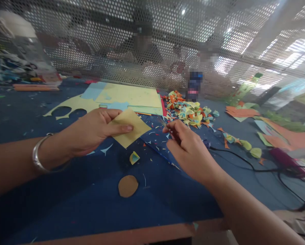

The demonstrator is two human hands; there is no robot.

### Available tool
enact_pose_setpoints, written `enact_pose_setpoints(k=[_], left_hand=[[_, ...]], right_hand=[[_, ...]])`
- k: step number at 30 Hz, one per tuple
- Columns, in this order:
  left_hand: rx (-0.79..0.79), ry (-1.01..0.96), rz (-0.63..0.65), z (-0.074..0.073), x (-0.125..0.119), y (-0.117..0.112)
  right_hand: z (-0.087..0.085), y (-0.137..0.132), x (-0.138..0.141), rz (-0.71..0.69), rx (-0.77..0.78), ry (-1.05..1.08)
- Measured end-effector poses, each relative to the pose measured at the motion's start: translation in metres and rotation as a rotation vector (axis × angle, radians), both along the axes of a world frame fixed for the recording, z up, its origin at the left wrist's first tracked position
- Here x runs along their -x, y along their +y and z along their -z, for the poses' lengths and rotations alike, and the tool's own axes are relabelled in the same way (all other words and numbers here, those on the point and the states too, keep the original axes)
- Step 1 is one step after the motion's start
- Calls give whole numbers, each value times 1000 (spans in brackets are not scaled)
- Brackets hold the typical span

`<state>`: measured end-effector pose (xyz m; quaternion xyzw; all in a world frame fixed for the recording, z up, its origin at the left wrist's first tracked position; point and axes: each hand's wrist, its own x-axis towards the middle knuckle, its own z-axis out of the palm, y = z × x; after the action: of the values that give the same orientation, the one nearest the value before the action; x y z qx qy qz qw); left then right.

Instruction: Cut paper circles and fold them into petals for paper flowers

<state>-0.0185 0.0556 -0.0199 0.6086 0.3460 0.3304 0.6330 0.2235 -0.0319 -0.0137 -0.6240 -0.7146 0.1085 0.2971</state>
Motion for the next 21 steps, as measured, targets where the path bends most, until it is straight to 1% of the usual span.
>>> enact_pose_setpoints(k=[2, 4, 6, 9, 11, 14, 18, 21], left_hand=[[105, -65, 64, 0, -3, -5], [147, -95, 103, 0, -6, -10], [131, -81, 105, -1, -8, -15], [107, -33, 100, -2, -8, -21], [119, 4, 136, -3, -7, -23], [145, 51, 197, -3, -6, -23], [152, 61, 177, 0, -6, -20], [202, 44, 150, 2, -6, -16]], right_hand=[[-1, -1, 2, 10, 5, 54], [-1, -2, 7, -11, 31, 120], [-2, -3, 11, -33, 33, 164], [-2, -4, 16, -47, 2, 171], [-3, -4, 18, -63, -9, 165], [-4, -4, 19, -105, 19, 177], [-4, -5, 17, -182, 80, 260], [-3, -5, 11, -197, 80, 320]])
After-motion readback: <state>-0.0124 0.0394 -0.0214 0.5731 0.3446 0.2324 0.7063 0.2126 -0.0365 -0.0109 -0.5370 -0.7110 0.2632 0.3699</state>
